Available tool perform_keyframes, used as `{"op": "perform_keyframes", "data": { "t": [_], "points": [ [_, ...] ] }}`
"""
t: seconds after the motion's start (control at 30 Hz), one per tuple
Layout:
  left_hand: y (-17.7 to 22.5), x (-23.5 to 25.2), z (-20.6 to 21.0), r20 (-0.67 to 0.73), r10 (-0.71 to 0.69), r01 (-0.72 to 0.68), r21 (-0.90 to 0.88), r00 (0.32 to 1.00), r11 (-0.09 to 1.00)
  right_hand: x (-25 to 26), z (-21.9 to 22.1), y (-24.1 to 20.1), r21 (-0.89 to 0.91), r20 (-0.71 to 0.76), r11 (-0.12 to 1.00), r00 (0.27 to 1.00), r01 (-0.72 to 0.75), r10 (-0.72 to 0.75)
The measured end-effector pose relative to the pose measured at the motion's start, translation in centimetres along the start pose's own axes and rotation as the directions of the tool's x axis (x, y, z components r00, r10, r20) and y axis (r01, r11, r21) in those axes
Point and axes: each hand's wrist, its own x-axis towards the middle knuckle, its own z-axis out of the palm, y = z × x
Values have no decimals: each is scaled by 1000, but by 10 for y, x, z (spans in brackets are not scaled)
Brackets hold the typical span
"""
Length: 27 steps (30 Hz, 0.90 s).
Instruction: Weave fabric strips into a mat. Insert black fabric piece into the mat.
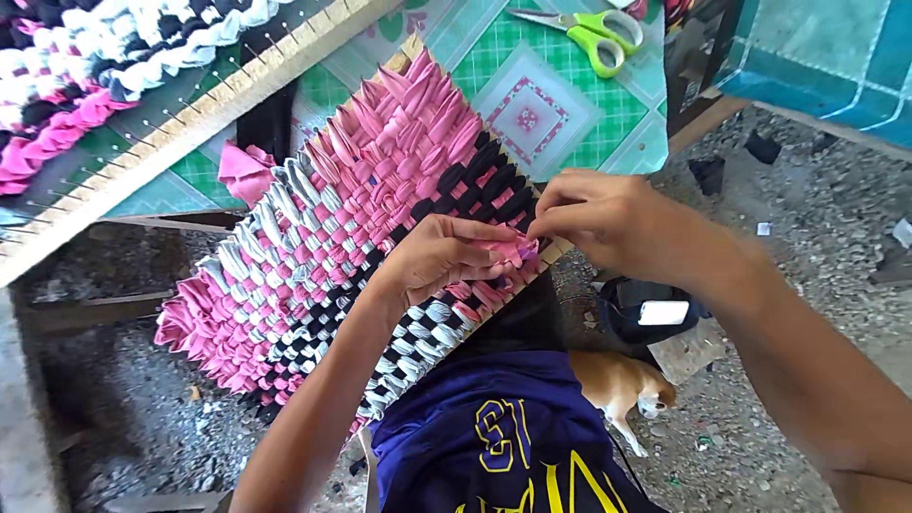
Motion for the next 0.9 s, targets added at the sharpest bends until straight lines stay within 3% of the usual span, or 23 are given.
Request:
{"op": "perform_keyframes", "data": {
  "t": [0.23,0.43,0.9],
  "points": [
    [-12,-11,-5,42,114,-117,76,993,990,2,9,-14,-59,-15,998,1000,9,-10],
    [-19,-20,0,-41,125,-121,100,991,988,3,20,-26,-150,31,988,999,43,-39],
    [-14,-24,7,-63,139,-128,161,988,979,10,18,-40,-229,8,972,998,55,-55]
  ]
}}
